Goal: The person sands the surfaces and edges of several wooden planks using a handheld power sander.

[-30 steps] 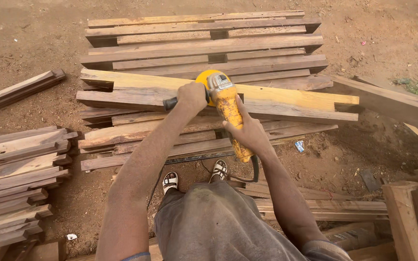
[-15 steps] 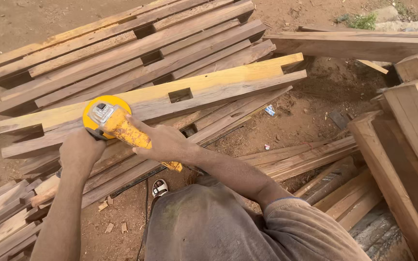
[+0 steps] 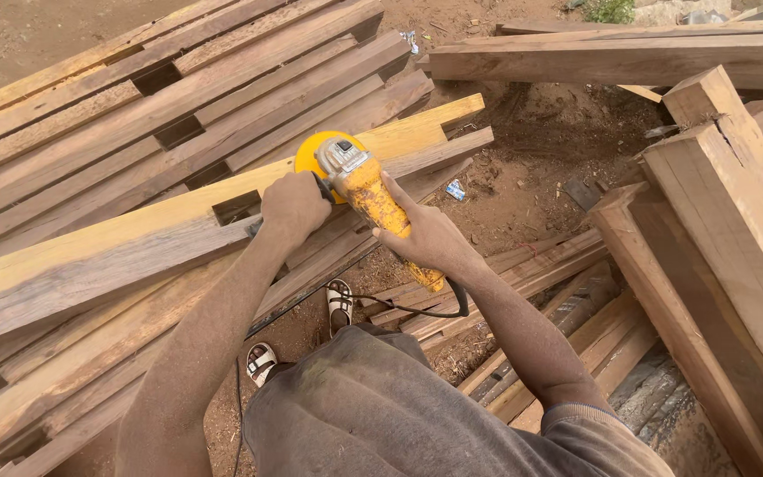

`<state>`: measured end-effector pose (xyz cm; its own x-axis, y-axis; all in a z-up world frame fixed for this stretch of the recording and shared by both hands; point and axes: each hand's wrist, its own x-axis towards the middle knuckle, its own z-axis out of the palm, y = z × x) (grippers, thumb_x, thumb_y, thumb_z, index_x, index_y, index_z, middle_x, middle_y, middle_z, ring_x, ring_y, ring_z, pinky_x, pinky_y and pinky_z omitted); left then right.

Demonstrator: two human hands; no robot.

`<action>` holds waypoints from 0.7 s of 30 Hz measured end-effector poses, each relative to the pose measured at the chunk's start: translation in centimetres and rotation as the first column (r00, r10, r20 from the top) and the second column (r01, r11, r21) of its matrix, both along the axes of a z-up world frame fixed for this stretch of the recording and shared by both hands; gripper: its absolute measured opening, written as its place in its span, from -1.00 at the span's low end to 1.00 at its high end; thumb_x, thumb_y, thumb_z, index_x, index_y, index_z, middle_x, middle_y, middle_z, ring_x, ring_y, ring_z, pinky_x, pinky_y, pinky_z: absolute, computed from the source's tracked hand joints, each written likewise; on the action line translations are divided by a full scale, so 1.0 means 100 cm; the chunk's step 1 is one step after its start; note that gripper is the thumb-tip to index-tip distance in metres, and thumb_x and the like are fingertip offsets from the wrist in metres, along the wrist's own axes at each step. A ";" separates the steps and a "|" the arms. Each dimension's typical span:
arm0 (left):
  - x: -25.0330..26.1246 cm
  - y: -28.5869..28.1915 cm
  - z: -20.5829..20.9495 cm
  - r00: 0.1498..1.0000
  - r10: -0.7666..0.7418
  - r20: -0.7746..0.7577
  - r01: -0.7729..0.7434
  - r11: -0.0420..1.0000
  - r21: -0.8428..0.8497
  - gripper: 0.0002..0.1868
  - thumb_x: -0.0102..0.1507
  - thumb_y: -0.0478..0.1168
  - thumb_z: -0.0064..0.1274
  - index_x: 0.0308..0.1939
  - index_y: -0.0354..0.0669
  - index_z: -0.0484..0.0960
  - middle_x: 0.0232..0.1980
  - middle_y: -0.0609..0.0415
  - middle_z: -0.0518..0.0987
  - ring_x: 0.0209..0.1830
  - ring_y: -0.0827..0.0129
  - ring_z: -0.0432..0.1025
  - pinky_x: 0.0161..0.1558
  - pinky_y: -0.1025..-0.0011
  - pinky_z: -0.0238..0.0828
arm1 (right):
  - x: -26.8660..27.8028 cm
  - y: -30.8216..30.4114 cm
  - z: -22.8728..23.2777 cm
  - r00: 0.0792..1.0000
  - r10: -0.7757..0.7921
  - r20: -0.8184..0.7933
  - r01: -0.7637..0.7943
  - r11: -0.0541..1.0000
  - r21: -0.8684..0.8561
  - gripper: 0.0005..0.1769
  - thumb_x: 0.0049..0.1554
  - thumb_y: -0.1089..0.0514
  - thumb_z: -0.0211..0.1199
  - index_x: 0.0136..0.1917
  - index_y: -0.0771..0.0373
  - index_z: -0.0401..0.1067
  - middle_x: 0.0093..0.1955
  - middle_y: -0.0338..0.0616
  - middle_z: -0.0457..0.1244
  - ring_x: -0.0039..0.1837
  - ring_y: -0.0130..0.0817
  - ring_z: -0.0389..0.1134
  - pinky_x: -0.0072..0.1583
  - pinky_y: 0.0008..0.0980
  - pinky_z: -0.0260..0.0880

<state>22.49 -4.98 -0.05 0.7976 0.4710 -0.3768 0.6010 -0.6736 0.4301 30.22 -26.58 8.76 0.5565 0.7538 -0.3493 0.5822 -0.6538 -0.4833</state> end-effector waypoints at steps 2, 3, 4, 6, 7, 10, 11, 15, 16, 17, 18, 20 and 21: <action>0.034 -0.016 -0.004 1.000 -0.021 0.023 0.022 1.000 -0.013 -0.73 0.15 -0.16 0.13 -0.20 -0.27 0.75 -0.18 -0.22 0.70 -0.12 -0.05 0.61 -0.03 0.09 0.55 | 0.026 -0.017 -0.002 0.999 -0.047 0.019 0.047 0.998 -0.033 0.09 0.10 -0.21 0.22 0.69 -0.16 -0.34 -0.02 0.27 0.40 0.09 0.12 0.49 0.23 -0.01 0.44; 0.052 -0.023 -0.007 0.999 -0.033 0.029 0.033 0.999 -0.022 -0.74 0.15 -0.18 0.12 -0.19 -0.26 0.74 -0.17 -0.21 0.70 -0.11 -0.04 0.61 -0.03 0.09 0.55 | 0.036 -0.026 -0.003 0.999 -0.044 0.015 0.045 0.998 -0.036 0.09 0.10 -0.21 0.22 0.69 -0.16 -0.34 -0.02 0.27 0.40 0.09 0.12 0.49 0.23 -0.01 0.44; 0.070 -0.029 -0.009 0.998 -0.041 0.041 0.042 0.999 -0.026 -0.74 0.14 -0.19 0.12 -0.17 -0.25 0.74 -0.15 -0.20 0.70 -0.10 -0.03 0.61 -0.03 0.09 0.55 | 0.049 -0.033 -0.005 0.997 -0.068 0.040 0.070 0.996 -0.055 0.09 0.11 -0.23 0.22 0.70 -0.17 -0.35 0.02 0.29 0.39 0.12 0.13 0.48 0.24 -0.01 0.43; 0.099 -0.045 -0.013 0.993 -0.083 0.082 0.084 0.996 -0.010 -0.73 0.16 -0.18 0.11 -0.15 -0.24 0.75 -0.14 -0.20 0.71 -0.08 -0.02 0.61 -0.01 0.11 0.55 | 0.073 -0.048 -0.006 0.994 -0.085 0.066 0.089 0.994 -0.068 0.09 0.12 -0.24 0.22 0.71 -0.18 -0.35 0.05 0.30 0.39 0.14 0.14 0.47 0.26 -0.01 0.43; 0.116 -0.053 -0.014 0.993 -0.084 0.081 0.086 0.996 -0.018 -0.73 0.15 -0.18 0.12 -0.15 -0.22 0.75 -0.12 -0.18 0.70 -0.07 -0.01 0.61 -0.01 0.12 0.55 | 0.084 -0.057 -0.006 0.990 -0.109 0.090 0.115 0.992 -0.056 0.09 0.12 -0.24 0.24 0.71 -0.20 -0.33 0.10 0.31 0.38 0.17 0.17 0.45 0.26 0.01 0.42; 0.165 -0.081 -0.018 0.987 -0.135 0.086 0.137 0.990 -0.017 -0.74 0.17 -0.16 0.12 -0.13 -0.17 0.74 -0.10 -0.12 0.71 -0.06 0.07 0.62 -0.03 0.16 0.56 | 0.111 -0.083 -0.007 0.975 -0.197 0.104 0.205 0.975 -0.081 0.09 0.11 -0.25 0.25 0.71 -0.26 -0.30 0.16 0.31 0.37 0.20 0.18 0.43 0.27 0.02 0.40; 0.182 -0.090 -0.018 0.981 -0.165 0.098 0.165 0.986 0.007 -0.74 0.17 -0.15 0.13 -0.13 -0.15 0.75 -0.10 -0.09 0.71 -0.06 0.09 0.62 -0.03 0.18 0.56 | 0.120 -0.089 -0.007 0.959 -0.263 0.102 0.274 0.954 -0.119 0.08 0.10 -0.25 0.24 0.71 -0.31 -0.30 0.16 0.30 0.38 0.19 0.15 0.45 0.28 0.01 0.40; 0.226 -0.116 -0.016 0.959 -0.256 0.118 0.248 0.965 0.080 -0.75 0.20 -0.14 0.12 -0.11 -0.10 0.75 -0.09 -0.04 0.72 -0.05 0.16 0.63 -0.07 0.23 0.59 | 0.134 -0.109 -0.012 0.927 -0.366 0.081 0.370 0.927 -0.052 0.11 0.08 -0.25 0.24 0.70 -0.28 -0.34 0.15 0.30 0.37 0.17 0.14 0.47 0.28 0.00 0.42; 0.227 -0.115 -0.015 0.958 -0.261 0.122 0.252 0.964 0.082 -0.75 0.20 -0.14 0.12 -0.11 -0.10 0.75 -0.09 -0.04 0.72 -0.05 0.16 0.63 -0.07 0.23 0.59 | 0.134 -0.109 -0.013 0.920 -0.386 0.067 0.389 0.920 -0.049 0.11 0.08 -0.25 0.24 0.69 -0.28 -0.35 0.17 0.28 0.37 0.16 0.13 0.48 0.27 -0.01 0.42; 0.224 -0.112 -0.013 0.960 -0.265 0.087 0.259 0.963 0.077 -0.75 0.20 -0.14 0.12 -0.10 -0.10 0.75 -0.07 -0.04 0.72 -0.05 0.16 0.63 -0.07 0.23 0.59 | 0.133 -0.108 -0.011 0.912 -0.406 0.052 0.408 0.912 -0.047 0.10 0.08 -0.25 0.23 0.68 -0.27 -0.35 0.18 0.26 0.37 0.14 0.11 0.49 0.26 -0.01 0.43; 0.218 -0.109 -0.012 0.961 -0.271 0.050 0.267 0.961 0.070 -0.76 0.21 -0.14 0.12 -0.10 -0.09 0.75 -0.06 -0.03 0.72 -0.05 0.17 0.64 -0.08 0.24 0.59 | 0.126 -0.106 -0.011 0.909 -0.413 0.054 0.415 0.909 -0.047 0.10 0.08 -0.25 0.23 0.68 -0.27 -0.35 0.18 0.26 0.37 0.14 0.11 0.49 0.26 -0.01 0.43; 0.186 -0.091 -0.010 0.978 -0.210 -0.004 0.210 0.978 0.014 -0.72 0.17 -0.13 0.17 -0.09 -0.13 0.74 -0.05 -0.06 0.71 -0.04 0.16 0.63 -0.06 0.25 0.59 | 0.103 -0.091 -0.013 0.942 -0.323 0.086 0.328 0.943 -0.049 0.08 0.11 -0.25 0.24 0.71 -0.27 -0.31 0.12 0.29 0.38 0.14 0.18 0.46 0.24 0.01 0.43; 0.167 -0.080 -0.008 0.985 -0.169 -0.021 0.169 0.985 0.012 -0.73 0.18 -0.15 0.14 -0.09 -0.14 0.74 -0.05 -0.08 0.71 -0.03 0.12 0.62 -0.05 0.21 0.59 | 0.093 -0.082 -0.012 0.951 -0.302 0.063 0.305 0.951 -0.047 0.09 0.10 -0.24 0.24 0.71 -0.25 -0.30 0.08 0.29 0.40 0.12 0.18 0.47 0.22 0.01 0.45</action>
